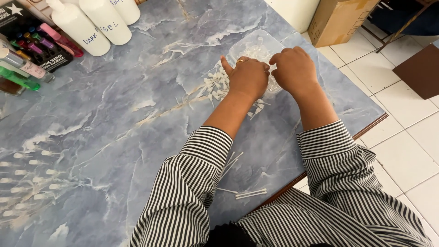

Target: The person assembles cotton swabs by inserting cotton tips into plastic applicator sticks. They wipe the tips with a white cloth and place the finished swabs on the table.

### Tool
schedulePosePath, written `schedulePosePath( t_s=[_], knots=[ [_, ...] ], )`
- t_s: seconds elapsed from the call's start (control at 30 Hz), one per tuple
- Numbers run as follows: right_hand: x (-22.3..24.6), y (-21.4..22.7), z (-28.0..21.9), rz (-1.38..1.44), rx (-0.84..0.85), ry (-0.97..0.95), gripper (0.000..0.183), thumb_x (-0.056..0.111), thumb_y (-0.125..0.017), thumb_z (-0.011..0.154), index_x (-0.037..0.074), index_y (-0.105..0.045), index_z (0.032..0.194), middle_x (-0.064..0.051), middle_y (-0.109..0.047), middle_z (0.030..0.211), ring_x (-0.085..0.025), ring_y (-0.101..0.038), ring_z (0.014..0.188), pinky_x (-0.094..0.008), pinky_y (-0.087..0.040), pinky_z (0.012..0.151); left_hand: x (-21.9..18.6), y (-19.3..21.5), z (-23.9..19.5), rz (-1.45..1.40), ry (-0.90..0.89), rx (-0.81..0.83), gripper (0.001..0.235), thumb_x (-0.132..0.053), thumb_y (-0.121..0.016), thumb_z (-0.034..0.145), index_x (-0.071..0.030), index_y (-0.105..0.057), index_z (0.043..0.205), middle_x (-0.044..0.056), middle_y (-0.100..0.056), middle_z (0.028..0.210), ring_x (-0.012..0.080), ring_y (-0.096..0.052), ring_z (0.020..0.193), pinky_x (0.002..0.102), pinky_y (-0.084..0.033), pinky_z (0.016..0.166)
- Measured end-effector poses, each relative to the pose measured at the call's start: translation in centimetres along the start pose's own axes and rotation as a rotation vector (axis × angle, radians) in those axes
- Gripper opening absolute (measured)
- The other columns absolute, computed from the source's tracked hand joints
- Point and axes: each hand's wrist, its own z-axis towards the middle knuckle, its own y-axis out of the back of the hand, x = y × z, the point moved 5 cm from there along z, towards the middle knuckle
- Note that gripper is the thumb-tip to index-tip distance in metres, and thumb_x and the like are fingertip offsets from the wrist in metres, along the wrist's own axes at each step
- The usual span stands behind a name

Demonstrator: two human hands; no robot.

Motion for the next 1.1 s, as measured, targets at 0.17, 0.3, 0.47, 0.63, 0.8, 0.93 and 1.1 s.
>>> schedulePosePath(
  t_s=[0.17, 0.3, 0.47, 0.63, 0.8, 0.93, 1.1],
  knots=[
    [0.1, 1.3, -0.6, 0.209, 0.013, -0.027, 0.027, 0.017, -0.074, 0.091, 0.015, -0.078, 0.118, -0.009, -0.073, 0.1, -0.033, -0.069, 0.099, -0.047, -0.057, 0.087, 0.1, 0.7, -0.2, -0.016, -0.018, 0.008, 0.03, -0.029, -0.054, 0.1, -0.022, -0.075, 0.12, 0.008, -0.074, 0.12, 0.0326, -0.049, 0.138, 0.074, 0.012, 0.113],
    [-0.2, 2.5, -0.9, 0.612, -0.016, -0.155, 0.021, 0.014, -0.068, 0.091, 0.017, -0.077, 0.11, 0.0, -0.073, 0.102, -0.019, -0.066, 0.091, -0.038, -0.052, 0.075, 0.4, 0.4, 0.3, 0.032, -0.001, -0.005, 0.026, -0.032, -0.058, 0.095, -0.04, -0.074, 0.114, 0.001, -0.074, 0.104, 0.0279, -0.05, 0.136, 0.073, 0.006, 0.117],
    [-0.9, 2.4, -1.1, 0.758, -0.031, -0.212, 0.015, 0.016, -0.073, 0.092, 0.019, -0.076, 0.107, 0.004, -0.072, 0.098, -0.011, -0.063, 0.083, -0.03, -0.051, 0.074, 0.6, 0.7, 0.3, -0.003, -0.045, -0.1, 0.02, -0.026, -0.064, 0.092, -0.034, -0.074, 0.108, -0.004, -0.07, 0.081, 0.0249, -0.061, 0.115, 0.074, 0.0, 0.116],
    [-1.1, 3.1, -1.4, 0.864, -0.048, -0.224, 0.013, 0.012, -0.075, 0.092, 0.021, -0.075, 0.102, 0.006, -0.071, 0.092, -0.007, -0.062, 0.081, -0.026, -0.05, 0.072, 1.3, 0.7, 0.5, -0.095, -0.056, -0.156, 0.026, -0.019, -0.069, 0.089, -0.032, -0.074, 0.112, -0.01, -0.079, 0.092, 0.0254, -0.06, 0.12, 0.074, 0.002, 0.115],
    [-1.1, 3.3, -1.6, 1.018, -0.057, -0.162, 0.015, 0.008, -0.073, 0.095, 0.016, -0.072, 0.107, 0.002, -0.073, 0.091, -0.005, -0.07, 0.086, -0.021, -0.055, 0.079, 1.8, 2.5, -0.4, -0.311, 0.006, -0.223, 0.032, -0.021, -0.069, 0.089, -0.033, -0.07, 0.118, -0.016, -0.081, 0.099, 0.0135, -0.07, 0.11, 0.071, -0.003, 0.116],
    [-0.7, 3.6, -1.7, 1.02, -0.053, -0.122, 0.014, 0.007, -0.074, 0.095, 0.016, -0.072, 0.106, 0.003, -0.073, 0.091, -0.004, -0.068, 0.087, -0.021, -0.053, 0.076, 2.0, 2.6, -0.7, -0.387, 0.022, -0.249, 0.03, -0.023, -0.069, 0.089, -0.033, -0.072, 0.117, -0.015, -0.08, 0.1, 0.011, -0.07, 0.11, 0.066, -0.001, 0.118],
    [-0.6, 2.8, -1.5, 0.898, -0.024, -0.112, 0.016, 0.01, -0.076, 0.092, 0.017, -0.073, 0.106, 0.006, -0.073, 0.104, -0.007, -0.067, 0.089, -0.024, -0.055, 0.084, 2.3, 2.3, -0.5, -0.39, 0.034, -0.247, 0.027, -0.023, -0.067, 0.091, -0.033, -0.072, 0.115, -0.015, -0.081, 0.099, 0.0118, -0.071, 0.108, 0.065, 0.0, 0.118]
  ],
)
